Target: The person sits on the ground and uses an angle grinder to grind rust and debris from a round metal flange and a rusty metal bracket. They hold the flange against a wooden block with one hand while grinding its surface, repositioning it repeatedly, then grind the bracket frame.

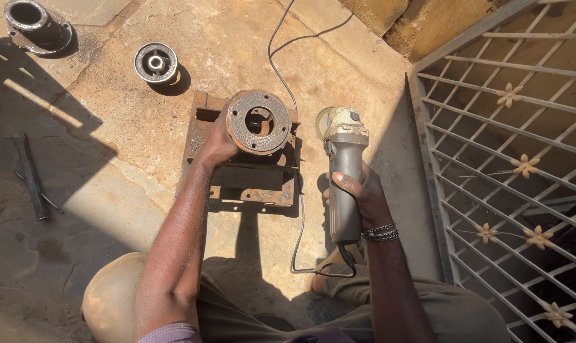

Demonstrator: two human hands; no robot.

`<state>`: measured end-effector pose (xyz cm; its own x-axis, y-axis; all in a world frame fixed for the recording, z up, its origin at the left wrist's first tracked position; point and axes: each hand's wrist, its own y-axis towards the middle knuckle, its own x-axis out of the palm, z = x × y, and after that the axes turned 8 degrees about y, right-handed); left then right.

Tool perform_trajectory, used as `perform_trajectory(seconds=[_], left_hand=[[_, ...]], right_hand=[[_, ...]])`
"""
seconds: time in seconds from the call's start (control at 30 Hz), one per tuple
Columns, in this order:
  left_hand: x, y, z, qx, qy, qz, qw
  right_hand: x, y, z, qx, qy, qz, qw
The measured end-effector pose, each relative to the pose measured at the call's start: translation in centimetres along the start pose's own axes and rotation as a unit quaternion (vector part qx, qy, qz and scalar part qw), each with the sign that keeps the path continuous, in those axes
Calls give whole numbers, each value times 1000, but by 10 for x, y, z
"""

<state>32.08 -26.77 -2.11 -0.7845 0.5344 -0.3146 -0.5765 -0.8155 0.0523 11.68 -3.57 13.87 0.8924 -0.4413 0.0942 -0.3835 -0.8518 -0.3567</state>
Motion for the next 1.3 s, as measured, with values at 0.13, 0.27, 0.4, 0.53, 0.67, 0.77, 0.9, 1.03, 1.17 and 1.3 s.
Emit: perform_trajectory(seconds=[0.13,0.27,0.4,0.53,0.67,0.77,0.9,1.03,1.17,1.3], left_hand=[[2,-7,2,-10,0,0,1000],[0,-12,3,-27,-4,13,1000],[-5,-16,0,-40,-34,18,998],[-8,-11,-3,-79,-33,16,996],[-13,-7,-8,-35,-4,16,999],[-16,-6,-10,-32,-23,14,999],[-19,-2,-11,-62,13,4,998],[-21,2,-13,-87,31,5,996],[-19,1,-19,-67,35,12,997],[-18,-1,-25,-82,10,9,997]], right_hand=[[6,0,-1,7,-15,-6,1000],[8,0,1,2,-38,-5,999],[12,-2,4,-5,-24,-25,999],[18,-3,8,3,-19,-23,1000],[22,-3,10,-7,-36,-35,999],[28,0,13,-11,-23,-50,998],[36,3,18,-1,8,-60,998],[40,4,18,2,5,-61,998],[42,3,17,-16,-15,-74,997],[44,5,18,-15,-43,-57,997]])
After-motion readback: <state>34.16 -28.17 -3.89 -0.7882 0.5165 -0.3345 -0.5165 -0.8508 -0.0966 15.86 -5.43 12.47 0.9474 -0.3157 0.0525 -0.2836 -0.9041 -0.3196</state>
